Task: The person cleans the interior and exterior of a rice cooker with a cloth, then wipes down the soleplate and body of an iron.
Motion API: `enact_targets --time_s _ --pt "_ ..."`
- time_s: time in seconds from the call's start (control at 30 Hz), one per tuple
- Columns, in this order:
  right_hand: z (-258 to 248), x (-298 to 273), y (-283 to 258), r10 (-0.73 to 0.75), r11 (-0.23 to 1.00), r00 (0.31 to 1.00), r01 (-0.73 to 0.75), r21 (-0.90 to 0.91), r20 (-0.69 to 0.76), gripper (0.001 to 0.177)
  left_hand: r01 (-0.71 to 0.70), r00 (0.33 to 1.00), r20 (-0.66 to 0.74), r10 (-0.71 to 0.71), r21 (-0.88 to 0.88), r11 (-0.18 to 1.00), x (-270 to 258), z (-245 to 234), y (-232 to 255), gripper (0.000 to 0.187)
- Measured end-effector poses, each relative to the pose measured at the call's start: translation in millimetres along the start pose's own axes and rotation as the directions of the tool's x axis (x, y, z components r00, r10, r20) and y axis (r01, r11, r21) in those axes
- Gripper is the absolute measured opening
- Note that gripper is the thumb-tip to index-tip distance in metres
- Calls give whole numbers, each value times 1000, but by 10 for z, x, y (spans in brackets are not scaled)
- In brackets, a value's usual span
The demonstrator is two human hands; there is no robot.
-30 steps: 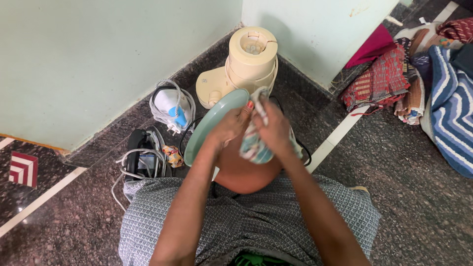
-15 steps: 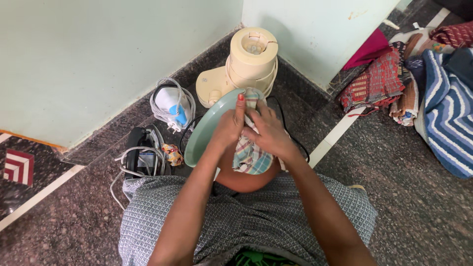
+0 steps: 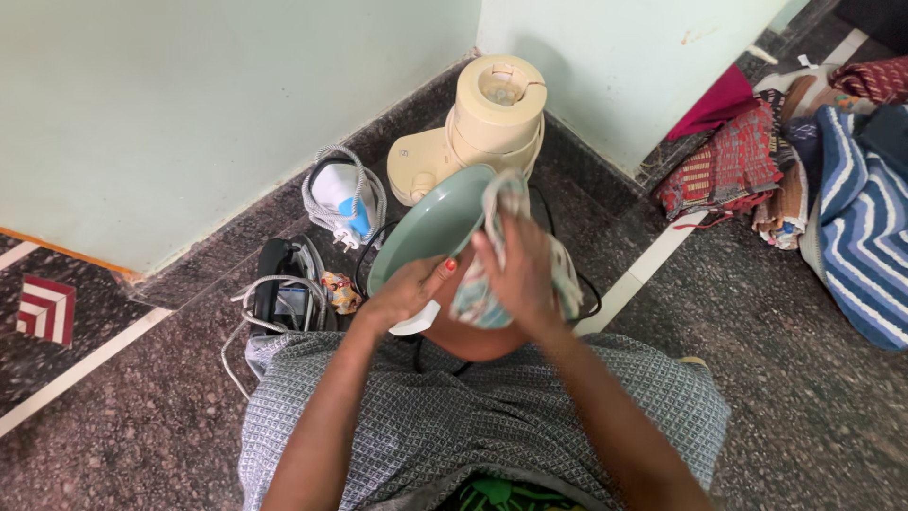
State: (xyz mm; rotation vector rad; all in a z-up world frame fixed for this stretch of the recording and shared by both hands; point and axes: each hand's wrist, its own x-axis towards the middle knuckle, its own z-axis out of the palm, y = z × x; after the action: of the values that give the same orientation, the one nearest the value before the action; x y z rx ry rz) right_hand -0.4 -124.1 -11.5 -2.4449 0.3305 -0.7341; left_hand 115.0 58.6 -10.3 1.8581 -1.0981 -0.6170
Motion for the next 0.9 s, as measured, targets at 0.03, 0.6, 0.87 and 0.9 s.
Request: enact_targets --time_s 0.03,0.6,0.87,0.9 --pt "106 -187 -111 -20 990 998 11 -142 -60 56 2 1000 -4 -2 0 1000 7 10 -48 80" --pt "-230 457 624 461 860 885 -465 210 74 49 232 973 -55 -226 203 951 11 256 304 63" --pt "-482 9 534 372 894 928 -348 282 -35 60 167 986 -46 -161 320 933 -17 818 713 53" --pt "-510 3 609 376 910 926 -372 184 15 70 170 985 -45 -164 319 933 -27 903 738 50"
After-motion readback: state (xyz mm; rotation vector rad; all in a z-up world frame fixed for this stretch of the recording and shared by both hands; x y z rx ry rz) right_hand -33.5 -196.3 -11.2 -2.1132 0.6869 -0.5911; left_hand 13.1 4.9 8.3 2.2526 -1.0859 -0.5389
